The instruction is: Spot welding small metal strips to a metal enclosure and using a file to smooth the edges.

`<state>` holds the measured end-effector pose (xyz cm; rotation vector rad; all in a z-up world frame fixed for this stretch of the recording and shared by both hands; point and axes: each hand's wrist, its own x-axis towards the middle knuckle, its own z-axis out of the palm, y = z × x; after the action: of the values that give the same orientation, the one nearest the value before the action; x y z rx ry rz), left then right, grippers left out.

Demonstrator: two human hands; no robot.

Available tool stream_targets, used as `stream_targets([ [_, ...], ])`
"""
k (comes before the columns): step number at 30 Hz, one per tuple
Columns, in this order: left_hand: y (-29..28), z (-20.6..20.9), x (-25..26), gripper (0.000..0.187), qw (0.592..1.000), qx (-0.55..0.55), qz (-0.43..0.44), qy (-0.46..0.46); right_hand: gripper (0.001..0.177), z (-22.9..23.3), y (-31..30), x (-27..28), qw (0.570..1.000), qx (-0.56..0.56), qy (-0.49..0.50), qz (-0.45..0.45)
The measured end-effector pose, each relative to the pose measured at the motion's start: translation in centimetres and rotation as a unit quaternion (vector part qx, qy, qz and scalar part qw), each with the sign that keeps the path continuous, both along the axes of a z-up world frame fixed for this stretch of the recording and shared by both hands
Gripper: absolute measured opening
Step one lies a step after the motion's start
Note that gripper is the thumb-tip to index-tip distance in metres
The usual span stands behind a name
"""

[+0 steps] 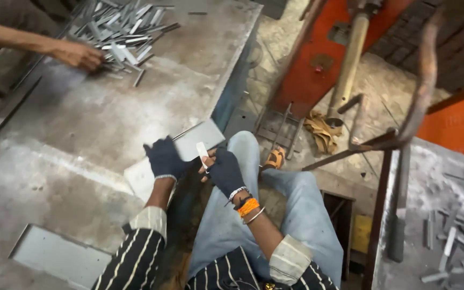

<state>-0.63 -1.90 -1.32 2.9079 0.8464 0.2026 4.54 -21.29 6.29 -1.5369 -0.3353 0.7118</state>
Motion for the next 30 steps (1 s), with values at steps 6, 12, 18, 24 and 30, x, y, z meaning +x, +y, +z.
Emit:
stream_targets([
  [6,0.4,0.7,-0.9,0.096,0.986,-0.101,0.124,-0.056,0.03,4.0,-5.9,0.2,0.999,-0.014,0.027,-0.011],
  [12,-3.3,12.8,0.1,0.074,0.859,-0.469,0.074,-0.194,0.029,5.8,-11.6,0.0,0.994,0.051,0.058,-0.083],
  [18,-12.8,16.1,1.9,0.049,0.678,-0.705,-0.074,-0.196,0.024,0.9,-14.6,0.0,0.969,0.044,-0.134,-0.203],
  [24,-22.2,11.7,3.9,0.04,0.59,-0.802,-0.019,-0.091,0.036,5.6,-23.8,-1.4,0.947,-0.003,-0.09,-0.309],
  [30,-30.3,13.0,4.0,0.038,0.577,-0.815,-0.047,-0.024,0.023,-4.6,-43.3,0.9,0.708,-0.497,-0.365,-0.343],
])
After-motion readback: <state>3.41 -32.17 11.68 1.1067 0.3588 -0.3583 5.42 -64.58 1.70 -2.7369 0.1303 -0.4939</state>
